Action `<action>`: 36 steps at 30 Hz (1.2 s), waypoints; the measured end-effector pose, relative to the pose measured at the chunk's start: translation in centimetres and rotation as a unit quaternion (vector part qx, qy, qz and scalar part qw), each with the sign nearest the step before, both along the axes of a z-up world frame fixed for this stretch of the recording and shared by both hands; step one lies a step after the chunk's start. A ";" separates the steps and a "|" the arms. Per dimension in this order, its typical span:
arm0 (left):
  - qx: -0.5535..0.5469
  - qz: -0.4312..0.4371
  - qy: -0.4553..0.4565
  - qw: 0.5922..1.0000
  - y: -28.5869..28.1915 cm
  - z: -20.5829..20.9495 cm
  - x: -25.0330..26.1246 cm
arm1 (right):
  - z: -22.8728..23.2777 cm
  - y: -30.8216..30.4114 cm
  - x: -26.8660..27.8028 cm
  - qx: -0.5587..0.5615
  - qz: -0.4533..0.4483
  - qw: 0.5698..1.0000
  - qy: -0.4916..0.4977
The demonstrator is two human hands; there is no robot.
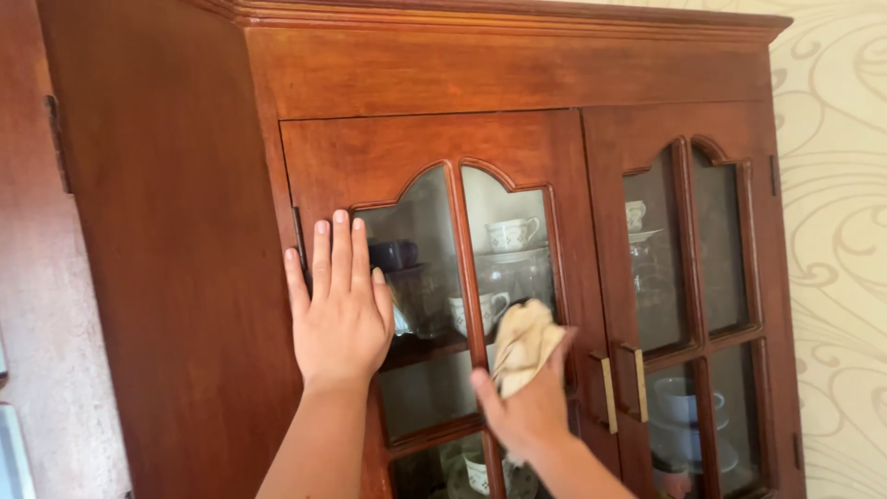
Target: Cleaning the exterior glass and wood of a china cabinet using a spray bottle and cloth.
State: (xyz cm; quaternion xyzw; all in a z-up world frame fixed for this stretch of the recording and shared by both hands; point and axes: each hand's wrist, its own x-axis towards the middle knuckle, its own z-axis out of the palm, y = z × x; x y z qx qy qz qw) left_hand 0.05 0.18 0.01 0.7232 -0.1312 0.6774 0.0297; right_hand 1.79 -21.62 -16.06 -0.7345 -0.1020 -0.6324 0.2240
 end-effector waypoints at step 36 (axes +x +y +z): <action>0.003 -0.005 -0.017 1.000 0.4 0.2 0.5 | 26.0 2.9 -2.7 -0.185 -0.068 0.979 -0.051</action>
